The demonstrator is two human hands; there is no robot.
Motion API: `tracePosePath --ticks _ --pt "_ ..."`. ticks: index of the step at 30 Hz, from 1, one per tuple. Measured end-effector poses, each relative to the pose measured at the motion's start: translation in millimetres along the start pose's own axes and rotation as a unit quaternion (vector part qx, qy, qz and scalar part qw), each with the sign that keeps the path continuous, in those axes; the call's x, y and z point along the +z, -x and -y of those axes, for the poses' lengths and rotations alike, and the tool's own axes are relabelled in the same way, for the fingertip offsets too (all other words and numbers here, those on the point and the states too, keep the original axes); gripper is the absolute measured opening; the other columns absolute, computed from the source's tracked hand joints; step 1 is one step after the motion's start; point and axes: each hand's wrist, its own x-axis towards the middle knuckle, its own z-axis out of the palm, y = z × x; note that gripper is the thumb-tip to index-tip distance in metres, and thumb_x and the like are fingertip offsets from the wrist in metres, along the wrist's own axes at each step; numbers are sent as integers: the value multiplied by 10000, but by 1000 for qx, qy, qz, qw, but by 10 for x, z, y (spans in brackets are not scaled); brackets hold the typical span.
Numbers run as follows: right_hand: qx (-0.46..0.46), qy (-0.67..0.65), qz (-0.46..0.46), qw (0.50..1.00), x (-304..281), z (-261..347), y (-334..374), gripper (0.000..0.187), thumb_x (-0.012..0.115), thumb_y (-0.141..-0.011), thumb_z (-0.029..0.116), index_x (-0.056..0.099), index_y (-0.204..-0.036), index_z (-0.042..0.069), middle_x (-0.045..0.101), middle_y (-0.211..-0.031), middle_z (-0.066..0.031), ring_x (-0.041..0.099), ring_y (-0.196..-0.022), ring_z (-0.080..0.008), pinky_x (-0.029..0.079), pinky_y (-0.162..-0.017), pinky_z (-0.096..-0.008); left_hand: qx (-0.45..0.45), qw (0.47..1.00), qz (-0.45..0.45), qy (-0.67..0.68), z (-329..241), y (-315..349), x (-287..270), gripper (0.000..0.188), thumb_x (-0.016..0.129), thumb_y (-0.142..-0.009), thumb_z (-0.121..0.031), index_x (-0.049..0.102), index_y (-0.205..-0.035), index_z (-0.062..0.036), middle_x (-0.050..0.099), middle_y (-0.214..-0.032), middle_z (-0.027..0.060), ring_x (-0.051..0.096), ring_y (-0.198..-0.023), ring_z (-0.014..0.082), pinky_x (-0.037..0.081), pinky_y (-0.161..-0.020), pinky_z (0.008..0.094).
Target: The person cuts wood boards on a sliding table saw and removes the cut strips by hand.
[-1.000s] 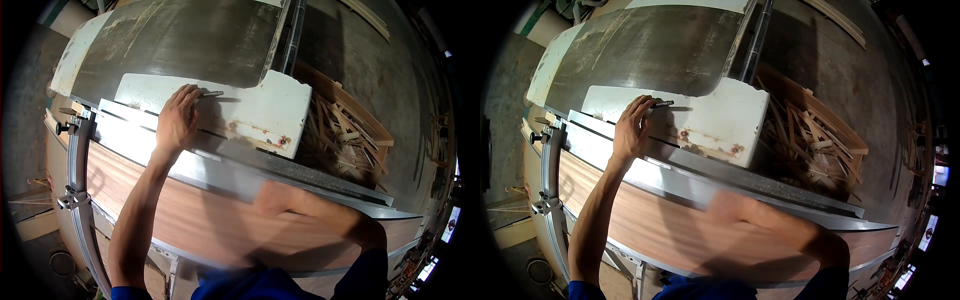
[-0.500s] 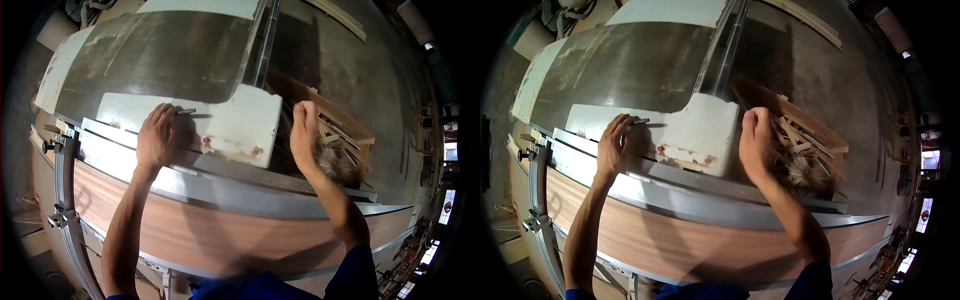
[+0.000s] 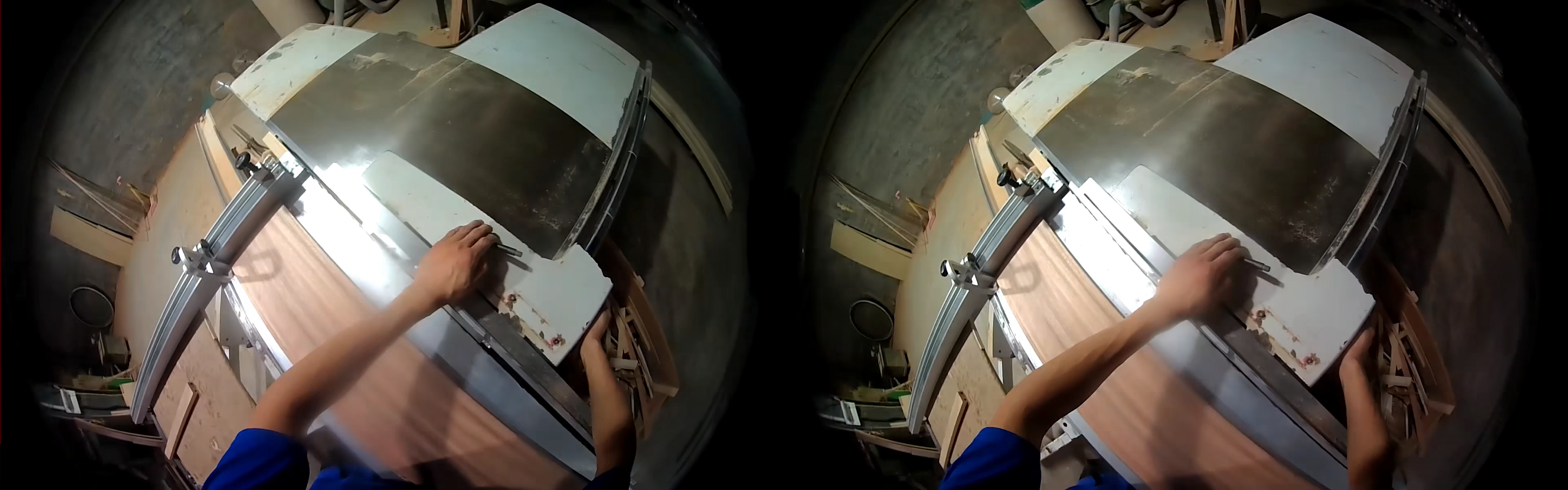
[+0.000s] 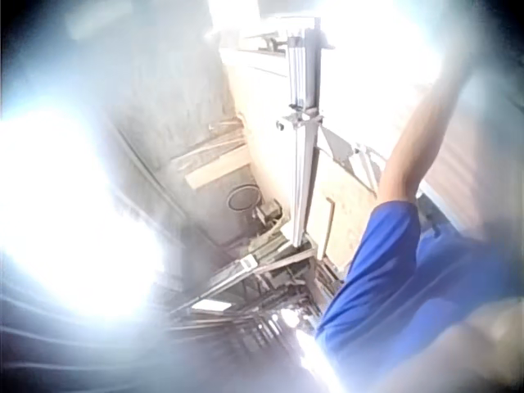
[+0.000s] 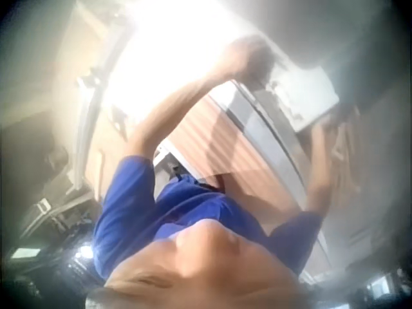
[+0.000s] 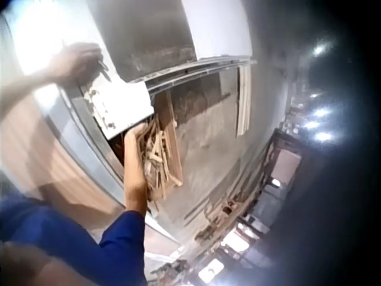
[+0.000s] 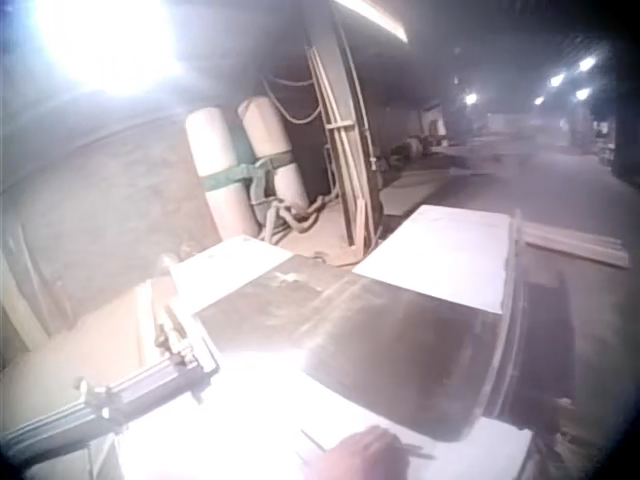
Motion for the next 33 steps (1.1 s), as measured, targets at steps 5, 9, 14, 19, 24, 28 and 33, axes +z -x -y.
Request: tracePosePath --ticks 5,9,14,19,24,28,33 --pt "-12 44 -22 999 77 85 -135 489 396 -1064 323 487 -1438 20 566 -1388 -93 563 -1230 -234 454 -1017 -327 16 1000 5 24 43 -37 8 472 596 -876 -178 545 -1313 -6 535 -1405 178 457 -1352 344 373 -1138 422" --pt "-21 54 -20 998 11 28 -165 483 406 -1064 328 495 -1424 19 561 -1391 -104 560 -1233 -242 455 -1017 -334 20 1000 -19 4 129 -90 44 452 569 -891 -187 545 -1303 -1 544 -1383 179 460 -1345 344 381 -1122 431" --pt "-36 53 -11 998 95 160 -225 475 419 -1063 335 504 -1406 18 555 -1396 -117 555 -1236 -252 456 -1017 -342 15 999 -14 33 56 -51 0 457 580 -887 -179 542 -1312 -15 541 -1378 178 448 -1354 358 376 -1126 439" --pt "-41 119 7 992 179 270 -197 467 432 -1063 341 514 -1389 17 549 -1401 -131 551 -1239 -262 457 -1018 -351 7 1000 -2 12 55 13 -88 491 544 -895 -169 517 -1365 -28 490 -1457 163 409 -1396 348 354 -1153 432" --pt "-46 387 31 921 -303 457 170 461 445 -1062 348 523 -1371 16 543 -1405 -144 547 -1243 -273 457 -1018 -360 26 987 -128 91 -62 535 -96 522 576 -827 -42 531 -1347 -46 518 -1425 159 428 -1384 333 347 -1152 479" --pt "-258 584 -148 756 7 1356 2038 441 522 -1037 315 536 -1344 -1 566 -1348 -173 575 -1196 -310 476 -1004 -417 -163 912 -365 -93 433 2563 -172 387 548 -828 36 596 -1205 -37 613 -1236 160 545 -1212 357 439 -1028 450" --pt "-237 649 -63 721 -986 1128 4289 577 562 -987 455 504 -1357 17 513 -1397 -196 479 -1309 -379 394 -1086 -537 -455 795 -381 -122 472 4234 -811 463 542 -885 -79 491 -1329 43 496 -1367 239 446 -1288 404 317 -1119 469"
